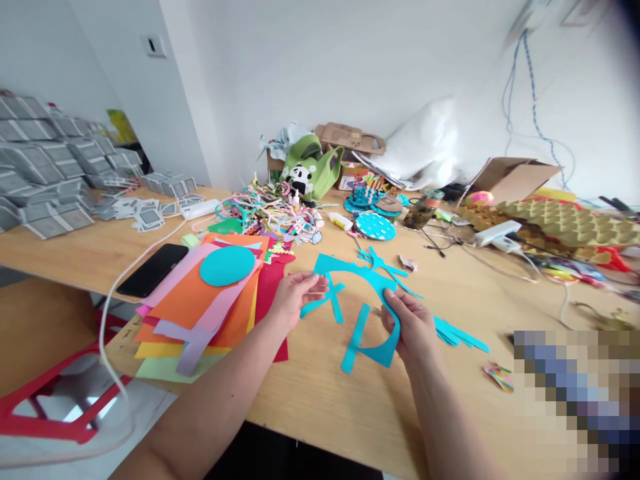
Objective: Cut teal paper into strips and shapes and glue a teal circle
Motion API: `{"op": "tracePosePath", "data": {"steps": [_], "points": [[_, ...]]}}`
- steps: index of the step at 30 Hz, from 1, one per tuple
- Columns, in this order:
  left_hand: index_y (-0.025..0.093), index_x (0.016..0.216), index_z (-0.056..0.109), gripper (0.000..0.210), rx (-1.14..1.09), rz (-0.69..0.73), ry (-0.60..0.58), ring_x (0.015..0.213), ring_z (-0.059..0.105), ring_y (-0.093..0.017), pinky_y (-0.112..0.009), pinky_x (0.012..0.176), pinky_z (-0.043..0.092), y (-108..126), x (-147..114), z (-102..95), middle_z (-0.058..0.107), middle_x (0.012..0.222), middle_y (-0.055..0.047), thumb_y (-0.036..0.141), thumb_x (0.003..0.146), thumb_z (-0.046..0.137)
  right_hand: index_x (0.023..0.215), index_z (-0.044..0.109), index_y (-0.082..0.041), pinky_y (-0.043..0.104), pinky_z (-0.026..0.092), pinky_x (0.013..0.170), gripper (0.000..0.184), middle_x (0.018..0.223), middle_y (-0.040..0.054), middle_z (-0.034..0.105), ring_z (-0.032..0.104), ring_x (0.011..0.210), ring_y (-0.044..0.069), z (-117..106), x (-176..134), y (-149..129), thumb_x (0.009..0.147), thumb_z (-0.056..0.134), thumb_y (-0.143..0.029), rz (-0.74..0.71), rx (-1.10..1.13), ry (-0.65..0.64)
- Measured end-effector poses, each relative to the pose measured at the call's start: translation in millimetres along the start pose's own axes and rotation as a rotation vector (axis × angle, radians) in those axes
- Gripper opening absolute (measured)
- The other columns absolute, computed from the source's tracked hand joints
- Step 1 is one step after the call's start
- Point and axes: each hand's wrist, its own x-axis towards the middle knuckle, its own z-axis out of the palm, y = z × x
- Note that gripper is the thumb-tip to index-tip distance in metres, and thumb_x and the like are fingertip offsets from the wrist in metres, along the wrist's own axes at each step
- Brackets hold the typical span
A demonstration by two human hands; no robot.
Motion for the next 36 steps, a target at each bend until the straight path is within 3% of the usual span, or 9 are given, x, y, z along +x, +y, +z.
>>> {"op": "tracePosePath", "data": {"steps": [8,13,16,18,22,25,29,32,36], "points": [[0.011,0.075,0.066,0.032,0.025,0.003,-0.146,0.060,0.065,-0.015,-0.026,0.060,0.052,4,-6,3.3,0.070,0.068,-0.006,0.037,0.061,0.080,0.067,0.054,-0.020,0.015,0.018,0.029,0.027,0.036,-0.0084,0.038,0.028,0.031,0.004,-7,0,-12,0.070,0.078,-0.033,0.121,0.157,-0.138],[0.011,0.074,0.066,0.039,0.001,-0.044,-0.226,0.058,0.064,-0.016,-0.028,0.059,0.052,7,-8,3.6,0.069,0.066,-0.007,0.047,0.064,0.077,0.066,0.052,-0.020,0.015,0.018,0.030,0.029,0.036,-0.0083,0.037,0.027,0.031,0.004,-17,-3,-21,0.072,0.076,-0.036,0.186,0.075,-0.247],[0.012,0.077,0.069,0.039,0.067,-0.062,-0.163,0.059,0.063,-0.014,-0.024,0.056,0.050,5,-8,3.4,0.068,0.069,-0.005,0.041,0.056,0.083,0.066,0.056,-0.019,0.015,0.018,0.031,0.030,0.038,-0.0075,0.041,0.030,0.032,0.003,-29,-2,-29,0.069,0.078,-0.040,0.226,-0.073,-0.264],[0.012,0.079,0.070,0.040,0.150,-0.111,-0.178,0.061,0.063,-0.013,-0.022,0.054,0.048,3,-9,3.6,0.068,0.070,-0.005,0.041,0.055,0.084,0.066,0.060,-0.018,0.016,0.025,0.034,0.031,0.045,-0.0051,0.049,0.037,0.036,0.004,-37,-1,-34,0.066,0.079,-0.042,0.253,-0.181,-0.239],[0.013,0.091,0.070,0.047,0.297,-0.256,-0.366,0.058,0.062,-0.012,-0.020,0.050,0.045,1,-16,5.7,0.069,0.073,-0.006,0.053,0.067,0.074,0.070,0.065,-0.018,0.020,0.039,0.049,0.031,0.061,-0.0014,0.059,0.050,0.053,0.009,-48,1,-42,0.067,0.077,-0.046,0.209,-0.384,-0.256],[0.015,0.097,0.067,0.046,0.382,-0.347,-0.561,0.062,0.066,-0.014,-0.020,0.052,0.045,0,-22,7.3,0.071,0.082,-0.009,0.048,0.067,0.076,0.063,0.061,-0.017,0.020,0.037,0.052,0.036,0.060,-0.0025,0.055,0.047,0.055,0.009,-55,0,-46,0.072,0.072,-0.050,0.141,-0.566,-0.392],[0.019,0.099,0.065,0.043,0.489,-0.479,-0.815,0.065,0.069,-0.018,-0.024,0.052,0.048,-10,-26,6.6,0.072,0.086,-0.011,0.046,0.067,0.076,0.071,0.065,-0.017,0.023,0.038,0.052,0.038,0.060,-0.0012,0.057,0.047,0.055,0.011,-64,7,-43,0.074,0.066,-0.055,0.157,-0.827,-0.575],[0.020,0.099,0.066,0.040,0.674,-0.441,-0.766,0.051,0.064,-0.015,-0.023,0.046,0.045,-21,-24,3.6,0.071,0.075,-0.007,0.048,0.071,0.071,0.069,0.063,-0.019,0.023,0.038,0.049,0.028,0.059,-0.0010,0.057,0.048,0.053,0.012,-63,18,-37,0.077,0.062,-0.046,0.148,-1.132,-0.545],[0.021,0.100,0.071,0.026,0.995,-0.234,-0.693,0.040,0.053,-0.011,-0.021,0.043,0.037,-27,-21,0.0,0.066,0.055,0.000,0.036,0.080,0.062,0.064,0.060,-0.020,0.022,0.033,0.048,0.018,0.056,-0.0013,0.056,0.047,0.048,0.011,-48,30,-31,0.081,0.052,-0.022,0.142,-1.525,-0.500]]}}
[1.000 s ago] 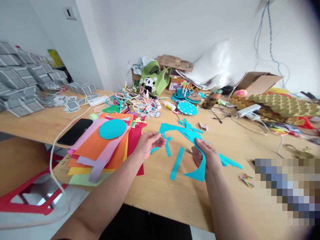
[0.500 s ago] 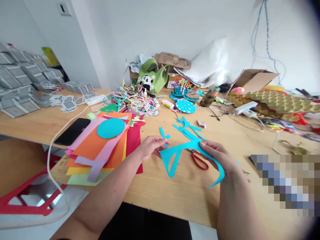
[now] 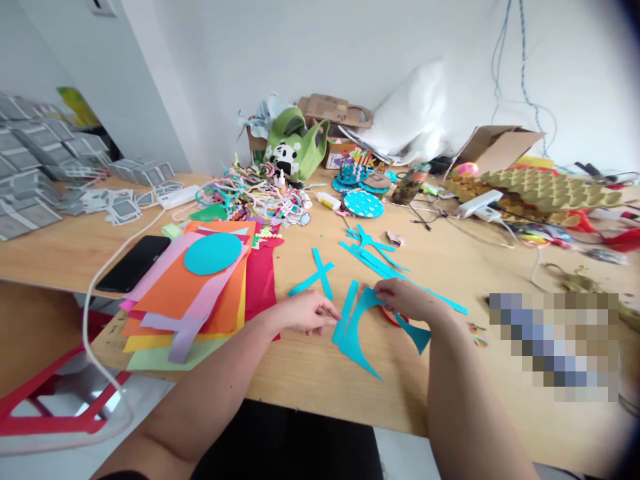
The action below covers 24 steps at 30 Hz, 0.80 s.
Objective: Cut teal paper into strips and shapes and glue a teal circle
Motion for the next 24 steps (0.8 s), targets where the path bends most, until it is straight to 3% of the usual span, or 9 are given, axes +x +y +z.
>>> {"op": "tracePosePath", "data": {"steps": [3,8,14,19,24], "points": [[0.023,0.105,0.072,0.028,0.267,0.076,-0.007,0.050,0.058,-0.014,-0.022,0.051,0.040,3,-2,-2.0,0.068,0.058,-0.001,0.024,0.082,0.056,0.065,0.062,-0.020,0.024,0.033,0.053,0.017,0.062,0.0006,0.059,0.051,0.056,0.013,0,8,-7,0.076,0.053,-0.012,-0.003,-0.078,0.037],[0.030,0.111,0.069,0.037,0.514,0.197,0.006,0.083,0.068,-0.019,-0.024,0.062,0.042,9,-7,-1.1,0.073,0.103,-0.003,0.017,0.082,0.051,0.086,0.067,-0.020,0.024,0.036,0.059,0.015,0.076,0.0036,0.066,0.060,0.072,0.017,6,14,-3,0.075,0.058,-0.014,0.022,-0.123,0.113],[0.038,0.104,0.071,0.037,0.596,0.221,0.015,0.075,0.069,-0.018,-0.023,0.056,0.039,10,-11,-0.6,0.075,0.093,0.002,0.017,0.078,0.053,0.089,0.065,-0.019,0.025,0.039,0.059,0.012,0.078,0.0048,0.068,0.061,0.072,0.017,16,14,2,0.082,0.056,-0.025,0.043,-0.109,0.158],[0.035,0.106,0.070,0.035,0.583,0.186,-0.038,0.085,0.070,-0.020,-0.024,0.060,0.042,8,-12,-2.2,0.073,0.099,0.001,0.020,0.080,0.053,0.078,0.064,-0.020,0.025,0.037,0.055,0.007,0.072,0.0028,0.067,0.060,0.065,0.017,18,13,1,0.080,0.058,-0.025,0.036,-0.102,0.155],[0.036,0.104,0.071,0.034,0.514,0.205,-0.018,0.086,0.070,-0.018,-0.022,0.060,0.042,7,-12,-2.7,0.074,0.097,0.002,0.019,0.079,0.056,0.077,0.063,-0.021,0.026,0.036,0.056,0.008,0.076,0.0036,0.067,0.061,0.072,0.019,22,14,3,0.078,0.061,-0.029,0.015,-0.136,0.186]]}}
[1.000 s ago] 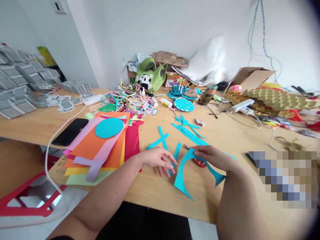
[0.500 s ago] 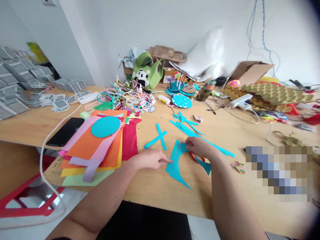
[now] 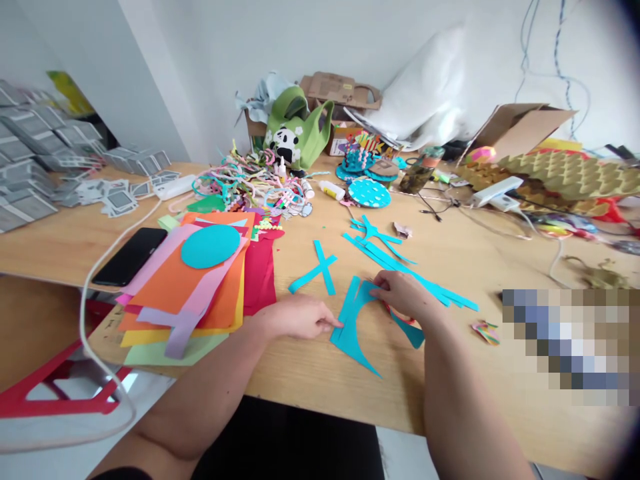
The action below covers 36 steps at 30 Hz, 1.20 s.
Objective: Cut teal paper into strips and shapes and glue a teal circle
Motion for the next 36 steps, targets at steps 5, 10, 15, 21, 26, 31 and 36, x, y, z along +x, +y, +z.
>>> {"op": "tracePosePath", "data": {"steps": [5,10,15,21,26,31,36], "points": [[0.034,0.104,0.071,0.033,-0.022,-0.017,-0.025,0.086,0.070,-0.019,-0.022,0.061,0.044,1,0,-0.6,0.073,0.100,0.000,0.019,0.080,0.055,0.084,0.064,-0.020,0.027,0.037,0.060,0.010,0.083,0.0070,0.069,0.062,0.079,0.022,1,-1,-9,0.079,0.062,-0.028,0.036,-0.058,0.023],[0.035,0.102,0.072,0.033,-0.047,-0.002,-0.002,0.083,0.070,-0.018,-0.021,0.059,0.043,1,0,-1.0,0.074,0.095,0.001,0.018,0.078,0.057,0.086,0.065,-0.019,0.027,0.037,0.061,0.012,0.087,0.0087,0.070,0.063,0.082,0.023,1,-2,-14,0.079,0.062,-0.028,0.040,-0.092,0.030],[0.035,0.097,0.074,0.030,-0.055,0.018,0.032,0.076,0.070,-0.018,-0.021,0.055,0.040,1,0,-1.9,0.075,0.089,0.001,0.019,0.076,0.060,0.083,0.065,-0.020,0.027,0.038,0.060,0.011,0.085,0.0075,0.070,0.063,0.079,0.022,3,0,-11,0.079,0.063,-0.030,0.044,-0.083,0.039],[0.033,0.097,0.074,0.029,-0.029,0.002,0.016,0.075,0.069,-0.019,-0.023,0.056,0.040,1,0,-0.9,0.075,0.092,0.000,0.018,0.078,0.058,0.084,0.065,-0.019,0.027,0.039,0.061,0.011,0.086,0.0077,0.070,0.063,0.081,0.023,3,1,-10,0.079,0.063,-0.029,0.058,-0.058,0.044],[0.035,0.108,0.070,0.036,-0.001,0.015,0.013,0.076,0.069,-0.018,-0.023,0.059,0.039,2,-1,-2.5,0.075,0.093,0.002,0.019,0.079,0.056,0.086,0.065,-0.019,0.028,0.039,0.061,0.013,0.088,0.0086,0.070,0.063,0.083,0.024,4,1,-10,0.079,0.062,-0.030,0.060,-0.065,0.035],[0.037,0.114,0.066,0.040,0.041,0.021,-0.051,0.070,0.068,-0.016,-0.023,0.057,0.038,7,-2,-3.7,0.075,0.093,0.002,0.017,0.083,0.051,0.086,0.066,-0.019,0.028,0.039,0.062,0.014,0.088,0.0088,0.070,0.063,0.084,0.024,4,2,-9,0.079,0.063,-0.030,0.061,-0.072,0.027],[0.034,0.110,0.069,0.034,0.109,0.030,-0.126,0.086,0.069,-0.019,-0.024,0.064,0.042,11,-2,-1.6,0.073,0.102,0.001,0.022,0.084,0.053,0.084,0.065,-0.019,0.028,0.038,0.061,0.012,0.086,0.0077,0.070,0.063,0.079,0.023,6,3,-8,0.078,0.063,-0.030,0.071,-0.074,0.026]]}}
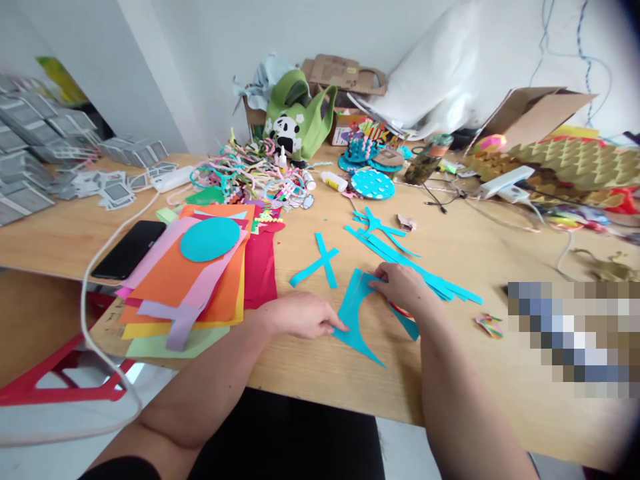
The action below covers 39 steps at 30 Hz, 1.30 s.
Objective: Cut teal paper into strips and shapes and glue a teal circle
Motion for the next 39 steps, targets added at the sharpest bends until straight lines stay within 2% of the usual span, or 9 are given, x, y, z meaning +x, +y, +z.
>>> {"op": "tracePosePath", "data": {"steps": [4,13,32,36,39], "points": [[0.033,0.114,0.067,0.034,0.033,-0.025,-0.050,0.097,0.067,-0.020,-0.026,0.072,0.044,3,0,-1.6,0.071,0.110,0.001,0.025,0.086,0.051,0.084,0.064,-0.019,0.028,0.037,0.061,0.013,0.086,0.0074,0.070,0.063,0.080,0.023,1,-1,-1,0.079,0.063,-0.031,0.005,-0.018,0.015],[0.032,0.114,0.067,0.035,0.044,-0.039,-0.053,0.100,0.066,-0.021,-0.027,0.077,0.045,4,0,-2.6,0.070,0.112,0.001,0.022,0.085,0.049,0.080,0.062,-0.020,0.029,0.035,0.059,0.016,0.082,0.0072,0.069,0.063,0.079,0.024,-1,-7,-3,0.079,0.062,-0.036,0.035,-0.073,0.059],[0.033,0.115,0.066,0.038,0.035,-0.036,-0.036,0.097,0.066,-0.022,-0.028,0.076,0.044,1,1,-0.1,0.071,0.109,0.001,0.021,0.085,0.047,0.076,0.061,-0.020,0.028,0.034,0.057,0.018,0.079,0.0072,0.068,0.061,0.075,0.023,-2,-6,-3,0.076,0.065,-0.037,0.045,-0.042,0.071],[0.033,0.114,0.067,0.037,0.027,-0.031,-0.036,0.098,0.066,-0.021,-0.027,0.076,0.044,2,1,-0.3,0.071,0.110,0.001,0.021,0.085,0.048,0.071,0.060,-0.020,0.027,0.034,0.056,0.014,0.073,0.0055,0.066,0.059,0.070,0.021,-4,-5,-2,0.076,0.064,-0.032,0.025,0.007,0.066],[0.034,0.114,0.067,0.036,0.023,-0.043,-0.036,0.094,0.066,-0.019,-0.025,0.072,0.043,3,1,-1.4,0.071,0.109,0.001,0.023,0.085,0.050,0.067,0.061,-0.020,0.026,0.034,0.055,0.014,0.066,0.0025,0.063,0.055,0.064,0.017,-10,-5,3,0.077,0.062,-0.030,0.001,0.165,0.014]]}}
